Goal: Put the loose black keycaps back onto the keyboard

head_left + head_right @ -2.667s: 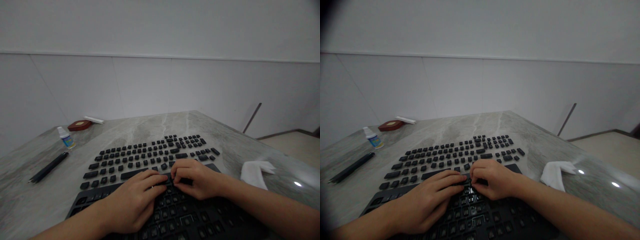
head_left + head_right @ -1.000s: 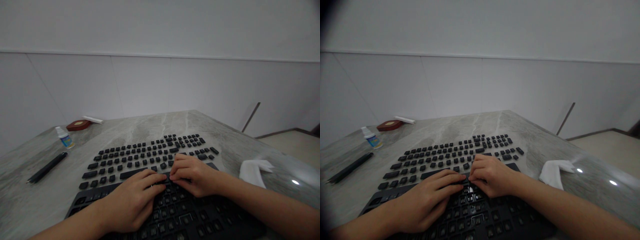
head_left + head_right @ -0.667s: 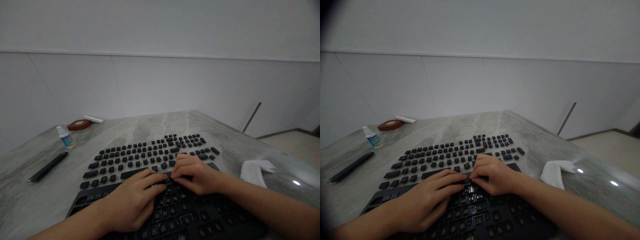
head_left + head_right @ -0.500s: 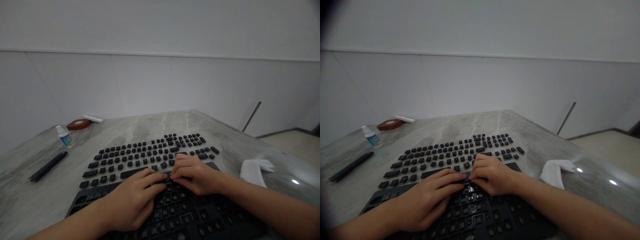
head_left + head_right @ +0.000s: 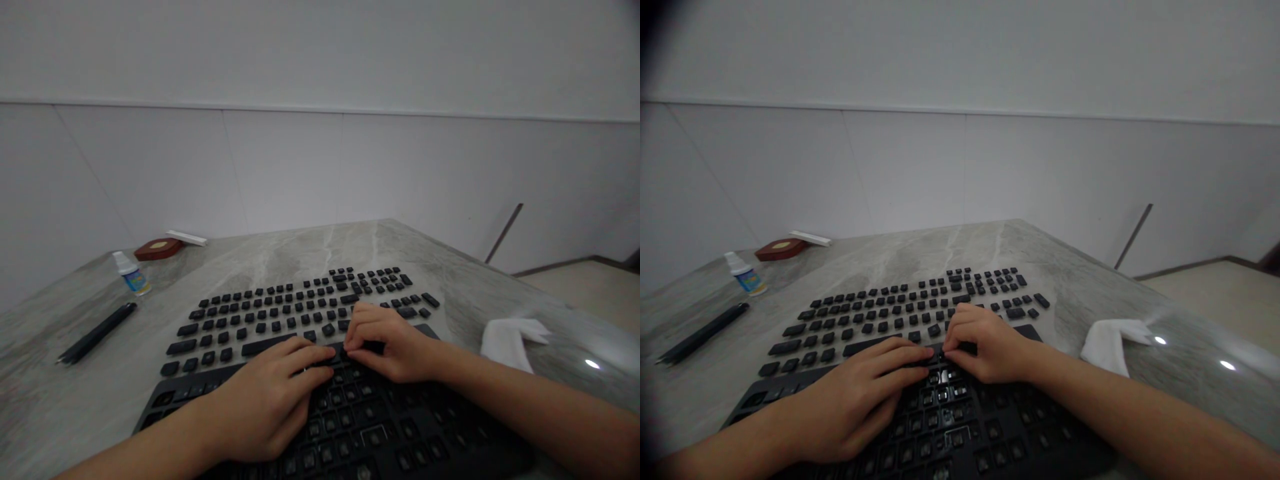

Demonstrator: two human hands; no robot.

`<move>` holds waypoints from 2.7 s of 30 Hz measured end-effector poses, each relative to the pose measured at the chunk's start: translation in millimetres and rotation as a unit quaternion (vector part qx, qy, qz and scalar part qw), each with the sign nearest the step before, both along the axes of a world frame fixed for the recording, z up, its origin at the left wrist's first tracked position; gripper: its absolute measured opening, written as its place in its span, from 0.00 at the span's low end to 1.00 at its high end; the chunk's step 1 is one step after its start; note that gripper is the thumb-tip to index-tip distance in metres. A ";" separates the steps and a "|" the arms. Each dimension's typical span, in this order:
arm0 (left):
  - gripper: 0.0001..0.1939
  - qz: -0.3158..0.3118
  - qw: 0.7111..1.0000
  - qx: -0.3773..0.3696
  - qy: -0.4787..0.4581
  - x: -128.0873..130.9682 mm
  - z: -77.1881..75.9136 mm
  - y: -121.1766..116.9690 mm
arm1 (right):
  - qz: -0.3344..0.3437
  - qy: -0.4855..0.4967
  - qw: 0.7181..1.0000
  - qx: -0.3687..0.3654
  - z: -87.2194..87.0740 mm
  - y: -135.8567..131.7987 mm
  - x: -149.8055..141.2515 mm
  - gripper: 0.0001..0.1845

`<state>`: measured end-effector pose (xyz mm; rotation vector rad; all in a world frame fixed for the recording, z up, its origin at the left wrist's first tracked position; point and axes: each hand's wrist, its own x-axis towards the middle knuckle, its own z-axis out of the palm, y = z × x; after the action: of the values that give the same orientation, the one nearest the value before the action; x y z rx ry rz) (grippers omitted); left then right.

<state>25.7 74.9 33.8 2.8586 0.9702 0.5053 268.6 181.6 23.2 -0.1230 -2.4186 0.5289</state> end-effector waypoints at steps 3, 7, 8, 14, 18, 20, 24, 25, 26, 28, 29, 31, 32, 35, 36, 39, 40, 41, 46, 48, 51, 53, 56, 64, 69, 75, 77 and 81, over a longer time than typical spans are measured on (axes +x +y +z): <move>0.26 0.001 1.000 0.000 0.007 -0.5 -0.1 -0.4 | 0.013 0.015 1.000 0.019 -0.4 -0.9 -0.9 0.05; 0.26 0.005 1.000 -0.005 0.007 -0.2 -0.2 -0.3 | 0.016 0.025 0.999 0.023 -0.5 -1.8 -1.2 0.05; 0.26 0.006 1.000 -0.006 0.009 -0.1 -0.3 -0.2 | 0.017 0.024 0.999 0.021 -0.5 -1.8 -1.0 0.05; 0.26 0.007 1.000 -0.011 0.020 0.7 -0.1 -0.8 | 0.024 0.005 0.999 0.025 1.4 -1.7 -0.5 0.05; 0.26 0.005 1.000 -0.009 0.017 1.0 1.6 -1.7 | 0.019 -0.021 0.999 0.030 4.5 -2.5 0.5 0.06; 0.26 0.006 1.000 -0.012 0.019 0.8 2.0 -2.1 | 0.016 -0.037 0.999 0.030 6.2 -3.6 1.8 0.05; 0.27 0.012 0.999 -0.023 0.023 1.3 1.8 -1.6 | -0.016 -0.071 0.997 0.022 8.8 -7.2 3.0 0.04; 0.27 0.014 0.999 -0.024 0.025 1.8 1.7 -1.2 | -0.023 -0.078 0.996 0.019 9.3 -8.4 2.5 0.04; 0.27 0.015 0.999 -0.024 0.027 2.4 1.6 -0.8 | -0.025 -0.085 0.996 0.018 9.6 -9.7 1.8 0.04; 0.28 0.018 0.999 -0.021 0.030 3.6 1.6 -0.2 | -0.021 -0.100 0.995 0.022 10.3 -12.4 -0.2 0.05; 0.28 0.018 0.999 -0.020 0.033 4.1 1.7 -0.2 | -0.020 -0.106 0.994 0.024 10.6 -13.7 -1.1 0.06; 0.28 0.017 0.999 -0.019 0.038 4.7 2.1 -0.5 | -0.029 -0.113 0.993 0.021 10.6 -15.9 -2.4 0.05; 0.27 0.016 0.999 -0.019 0.041 4.7 2.4 -0.8 | -0.037 -0.110 0.993 0.016 10.1 -16.6 -2.8 0.05; 0.27 0.015 0.999 -0.018 0.049 3.9 3.0 -1.6 | -0.050 -0.081 0.995 0.013 7.0 -16.3 -2.6 0.06; 0.28 0.017 0.998 -0.017 0.050 3.5 3.0 -1.8 | -0.047 -0.068 0.996 0.022 5.7 -15.4 -2.4 0.06; 0.27 0.022 0.999 -0.014 0.045 2.3 2.1 -2.3 | -0.062 -0.009 0.997 0.055 2.7 -11.0 -1.8 0.06; 0.27 0.024 0.999 -0.013 0.041 2.1 1.6 -2.4 | -0.074 0.008 0.995 0.061 2.1 -9.6 -1.9 0.06; 0.28 0.025 0.999 -0.012 0.035 2.0 1.1 -2.4 | -0.080 0.015 0.995 0.063 1.7 -8.5 -2.0 0.06; 0.28 0.029 0.999 -0.009 0.029 2.8 0.1 -1.1 | -0.046 -0.007 0.996 0.075 0.3 -8.2 -2.9 0.06; 0.28 0.027 0.999 -0.010 0.032 2.8 0.1 -0.5 | -0.055 -0.007 0.996 0.073 -0.4 -8.9 -2.7 0.06; 0.28 0.025 0.999 -0.011 0.037 2.1 -0.2 -0.4 | -0.044 -0.031 0.997 0.059 -2.8 -8.4 -2.5 0.06; 0.28 0.025 0.999 -0.012 0.037 1.3 -1.0 -0.6 | -0.045 -0.026 0.997 0.058 -4.9 -7.3 -2.5 0.06; 0.29 0.025 0.999 -0.012 0.030 0.9 -2.2 -1.2 | -0.058 -0.021 0.996 0.061 -7.0 -6.0 -2.7 0.06; 0.29 0.021 0.999 -0.020 0.015 6.7 2.6 -3.0 | -0.203 -0.006 0.979 0.022 -4.6 0.6 -5.8 0.07; 0.30 0.032 0.999 -0.020 0.030 7.7 4.2 -4.0 | -0.256 -0.027 0.966 0.033 -2.3 9.2 -6.3 0.09; 0.29 0.037 0.999 -0.029 0.026 7.9 4.1 -4.7 | -0.309 -0.120 0.942 0.043 17.2 64.7 -15.7 0.07; 0.30 0.035 0.999 -0.032 0.026 7.7 4.4 -5.5 | -0.311 -0.176 0.933 0.038 24.7 91.9 -24.1 0.06; 0.30 0.041 0.998 -0.031 0.035 7.5 4.9 -6.5 | -0.308 -0.297 0.904 0.021 35.0 136.3 -43.8 0.08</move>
<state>33.1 68.5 38.7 2.8081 1.0993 0.3757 224.8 317.9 58.2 -1.1328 -2.7467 0.1446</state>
